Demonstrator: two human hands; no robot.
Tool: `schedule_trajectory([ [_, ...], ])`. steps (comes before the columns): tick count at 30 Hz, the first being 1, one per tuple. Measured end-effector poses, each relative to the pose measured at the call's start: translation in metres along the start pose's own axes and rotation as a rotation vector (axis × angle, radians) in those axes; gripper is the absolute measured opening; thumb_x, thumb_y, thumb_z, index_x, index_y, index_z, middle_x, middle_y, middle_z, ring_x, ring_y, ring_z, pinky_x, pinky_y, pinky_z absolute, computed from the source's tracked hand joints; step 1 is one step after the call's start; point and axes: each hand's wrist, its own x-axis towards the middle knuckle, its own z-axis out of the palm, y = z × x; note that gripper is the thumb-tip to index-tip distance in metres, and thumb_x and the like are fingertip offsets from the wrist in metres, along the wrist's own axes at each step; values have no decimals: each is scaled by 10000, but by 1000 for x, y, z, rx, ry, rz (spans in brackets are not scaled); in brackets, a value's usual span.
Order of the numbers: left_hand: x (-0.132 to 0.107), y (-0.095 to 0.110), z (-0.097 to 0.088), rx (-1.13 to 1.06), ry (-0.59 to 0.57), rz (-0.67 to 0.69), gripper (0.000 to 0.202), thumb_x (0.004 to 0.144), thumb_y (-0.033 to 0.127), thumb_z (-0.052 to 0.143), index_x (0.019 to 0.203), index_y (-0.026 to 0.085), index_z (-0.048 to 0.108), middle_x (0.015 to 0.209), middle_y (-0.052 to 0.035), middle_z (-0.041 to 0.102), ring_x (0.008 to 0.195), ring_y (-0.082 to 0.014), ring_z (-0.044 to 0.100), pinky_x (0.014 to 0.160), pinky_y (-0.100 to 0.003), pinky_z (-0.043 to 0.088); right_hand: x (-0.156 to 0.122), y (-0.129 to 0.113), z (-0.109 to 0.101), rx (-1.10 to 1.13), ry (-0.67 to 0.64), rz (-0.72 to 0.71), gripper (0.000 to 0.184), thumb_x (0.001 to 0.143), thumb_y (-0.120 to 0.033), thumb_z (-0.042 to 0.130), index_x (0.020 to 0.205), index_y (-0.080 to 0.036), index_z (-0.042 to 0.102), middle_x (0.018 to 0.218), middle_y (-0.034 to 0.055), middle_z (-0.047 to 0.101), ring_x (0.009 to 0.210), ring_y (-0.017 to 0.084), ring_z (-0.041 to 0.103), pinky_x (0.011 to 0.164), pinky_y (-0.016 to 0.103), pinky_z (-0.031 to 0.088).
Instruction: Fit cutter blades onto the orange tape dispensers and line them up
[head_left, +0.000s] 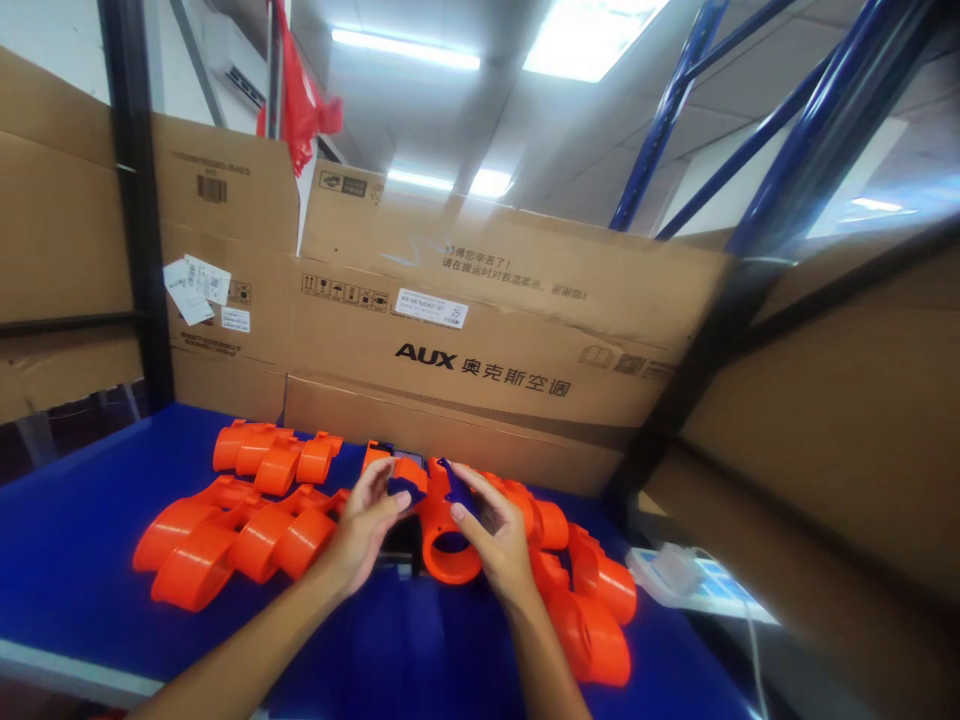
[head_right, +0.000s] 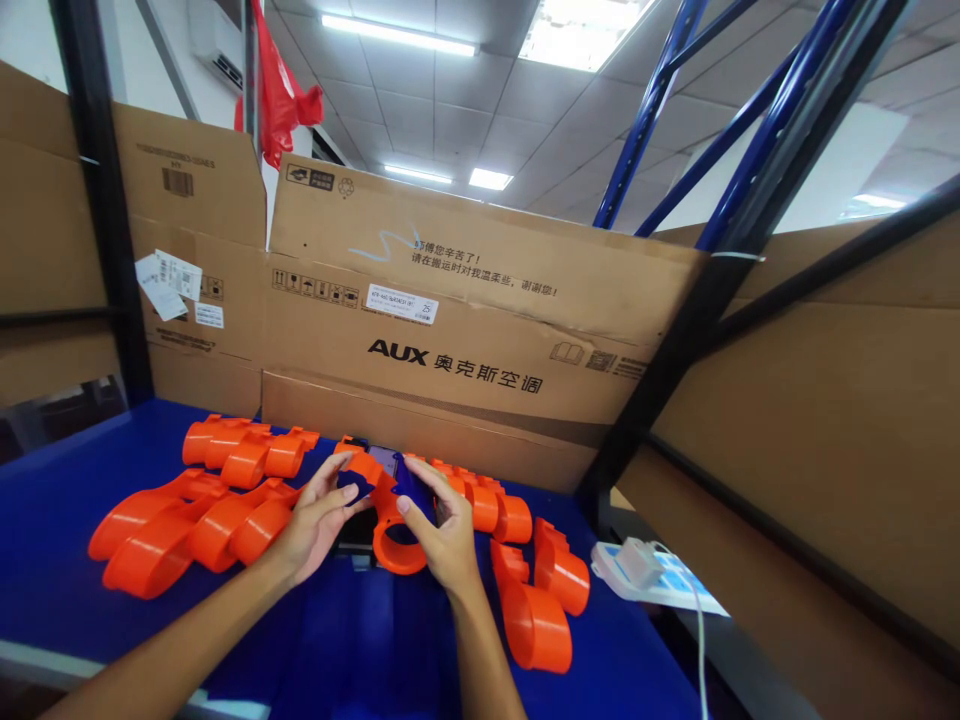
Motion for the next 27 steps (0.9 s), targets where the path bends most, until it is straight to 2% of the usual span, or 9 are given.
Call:
schedule_trajectory([
  [4, -2, 1, 1, 70, -9, 16, 476, 689, 211, 814, 1127, 266, 638, 1230, -52, 628, 1219, -271, 550, 969, -387, 486, 0, -6, -2, -86, -51, -64, 425, 838, -329, 729, 1256, -295, 664, 1317, 73, 651, 1255, 297, 574, 1113, 529, 401],
  [12, -3, 4, 4, 168, -39, 77, 528, 653, 201, 842, 1131, 270, 628, 1139, -30, 640, 1123, -219, 581, 946, -302, 452, 0, -11, 1, -228, -70, -121, 417, 829, -324, 738, 1241, -318, 675, 1295, 68, 666, 1222, 292, 591, 1065, 533, 441],
  [18, -5, 7, 6, 154, -100, 100, 562, 652, 194, 839, 1166, 275, 625, 1190, -42, 641, 1145, -242, 587, 954, -317, 466, -2, -13, 2, -224, -51, -87, 437, 813, -321, 753, 1243, -308, 673, 1297, 73, 664, 1228, 298, 588, 1086, 539, 415],
  [23, -7, 10, 5, 131, -158, 117, 629, 641, 192, 843, 1223, 264, 617, 1297, -75, 613, 1253, -287, 532, 1033, -359, 432, -6, -14, 3, -146, -56, -23, 650, 787, -334, 776, 1389, -271, 540, 1359, 97, 616, 1254, 307, 570, 1072, 524, 438],
  [27, -10, 12, 3, 142, -217, 129, 657, 659, 232, 837, 1270, 256, 597, 1353, -102, 585, 1283, -319, 510, 1056, -402, 418, -6, -15, 1, -258, -98, -74, 648, 750, -344, 809, 1349, -272, 575, 1312, 96, 644, 1197, 316, 601, 1027, 498, 473],
])
